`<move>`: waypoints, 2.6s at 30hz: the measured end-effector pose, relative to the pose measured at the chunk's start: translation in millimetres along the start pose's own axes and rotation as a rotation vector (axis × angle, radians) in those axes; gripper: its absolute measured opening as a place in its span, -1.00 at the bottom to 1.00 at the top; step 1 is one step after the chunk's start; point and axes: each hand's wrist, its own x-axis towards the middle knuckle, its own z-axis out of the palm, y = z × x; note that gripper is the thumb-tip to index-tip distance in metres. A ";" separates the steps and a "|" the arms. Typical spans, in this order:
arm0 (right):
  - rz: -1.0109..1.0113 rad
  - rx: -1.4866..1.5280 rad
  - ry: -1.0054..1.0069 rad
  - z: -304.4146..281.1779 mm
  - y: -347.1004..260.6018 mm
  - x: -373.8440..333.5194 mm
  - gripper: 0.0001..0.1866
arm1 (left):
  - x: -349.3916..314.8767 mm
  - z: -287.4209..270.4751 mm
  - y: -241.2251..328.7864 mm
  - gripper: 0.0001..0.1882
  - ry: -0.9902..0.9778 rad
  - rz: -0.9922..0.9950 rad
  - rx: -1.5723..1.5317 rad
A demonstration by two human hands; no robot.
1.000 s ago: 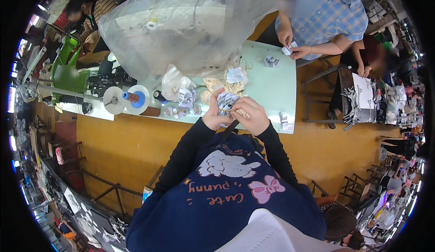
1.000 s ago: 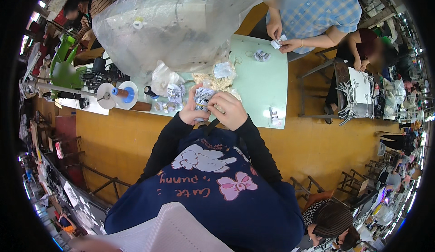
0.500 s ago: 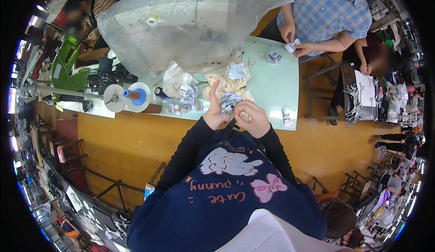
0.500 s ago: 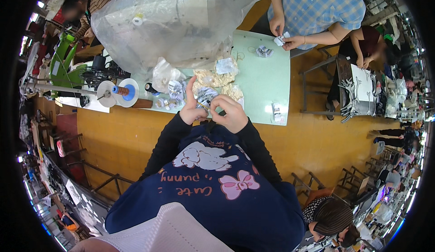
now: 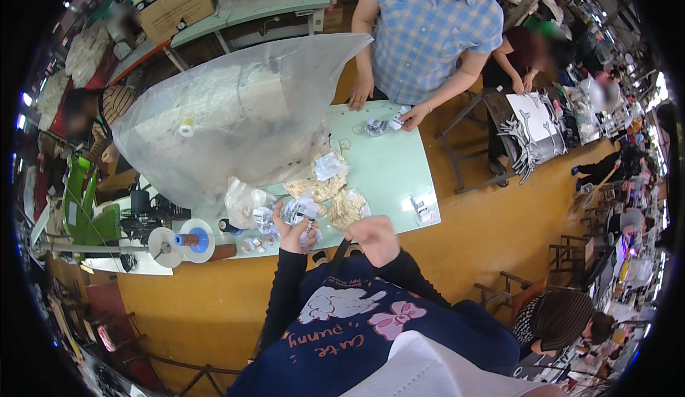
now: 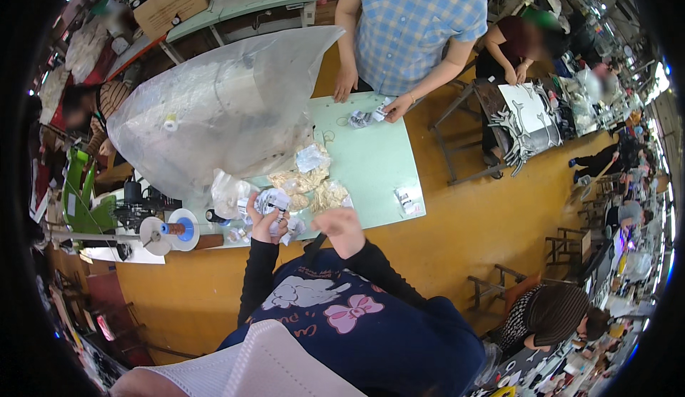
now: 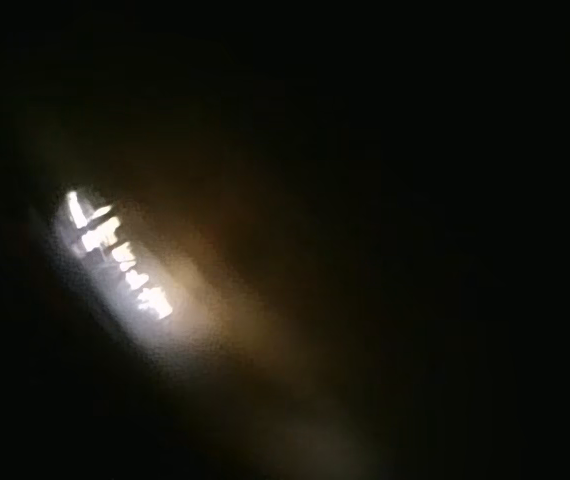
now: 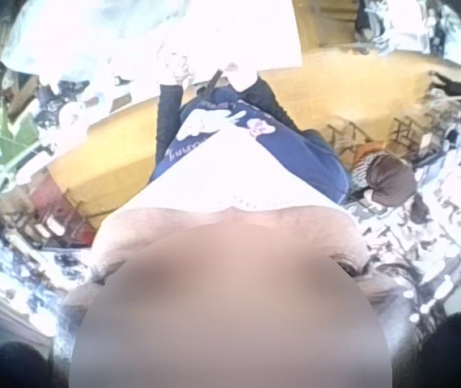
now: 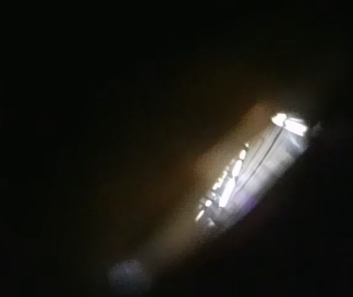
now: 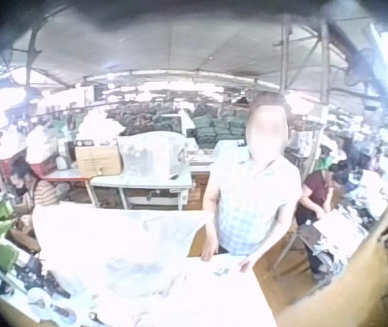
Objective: The person repeatedly picks up small white fabric pieces from a table and folds them by hand. They place the folded pieces back on the table and continue the process with additional pieces. Other people are visible working at nearby tables in the background.
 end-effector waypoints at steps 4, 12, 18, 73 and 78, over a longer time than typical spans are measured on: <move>-0.005 1.154 0.057 -26.8 12.2 7.2 -0.59 | -2.0 26.1 -5.2 -0.19 -0.103 0.091 -0.165; -0.021 0.428 0.224 7.1 41.0 16.0 -0.38 | 4.0 60.0 -26.1 -0.50 0.076 0.359 0.195; 0.112 0.039 0.087 9.8 25.6 16.9 -0.24 | -8.3 51.8 -10.8 -0.59 -0.161 0.558 1.098; -0.260 -1.051 -0.108 10.9 -33.1 12.7 -0.58 | -27.3 42.9 -27.2 -0.26 -0.427 0.553 0.934; -0.209 -0.626 0.042 3.8 -47.6 -2.3 -0.47 | -0.8 63.6 -27.8 -0.30 -0.491 0.240 0.988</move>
